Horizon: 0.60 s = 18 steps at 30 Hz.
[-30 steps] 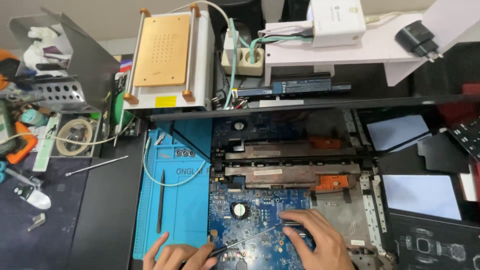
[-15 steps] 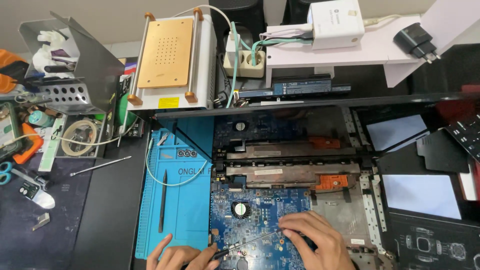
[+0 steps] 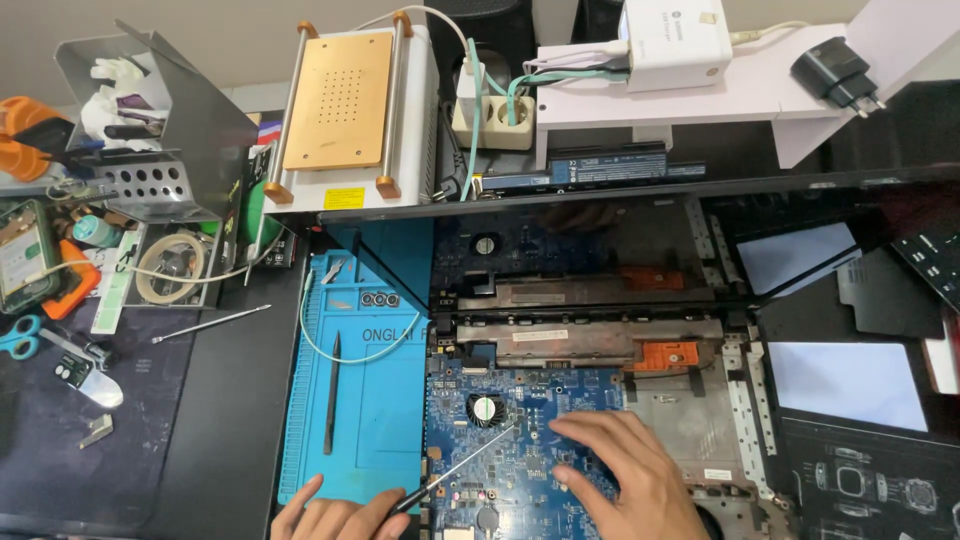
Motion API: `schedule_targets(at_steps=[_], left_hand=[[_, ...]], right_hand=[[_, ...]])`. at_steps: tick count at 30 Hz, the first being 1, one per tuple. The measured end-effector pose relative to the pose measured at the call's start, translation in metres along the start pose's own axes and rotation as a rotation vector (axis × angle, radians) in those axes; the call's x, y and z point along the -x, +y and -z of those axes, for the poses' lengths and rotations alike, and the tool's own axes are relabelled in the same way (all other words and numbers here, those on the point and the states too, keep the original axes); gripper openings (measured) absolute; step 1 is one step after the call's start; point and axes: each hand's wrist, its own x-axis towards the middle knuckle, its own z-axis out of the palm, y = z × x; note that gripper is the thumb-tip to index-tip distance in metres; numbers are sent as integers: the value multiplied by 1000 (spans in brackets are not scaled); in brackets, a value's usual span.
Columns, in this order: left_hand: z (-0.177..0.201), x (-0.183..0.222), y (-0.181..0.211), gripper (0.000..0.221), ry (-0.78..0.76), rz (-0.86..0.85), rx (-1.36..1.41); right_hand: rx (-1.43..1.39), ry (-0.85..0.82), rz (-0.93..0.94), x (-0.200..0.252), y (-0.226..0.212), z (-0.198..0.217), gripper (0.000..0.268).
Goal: The person works on a disassembled laptop motherboard placed on a blue repair mat inside an opened laptop chassis. They press and reposition components and connectors on the board by hand, then use a screwdriver to work on screws and parts of the board, adjusting the board's position in the chassis as they go.
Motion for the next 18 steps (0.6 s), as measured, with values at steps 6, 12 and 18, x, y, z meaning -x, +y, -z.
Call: schedule_targets(at_steps=[6, 12, 18], left_hand=[[-9, 3, 13, 35, -124, 203, 22], [-39, 2, 40, 27, -38, 338, 281], [-57, 4, 57, 23, -119, 342, 408]], right_hand=[[100, -51, 52, -1, 1, -6, 48], [185, -96, 95, -2, 1, -9, 48], [207, -82, 133, -1, 4, -9, 43]])
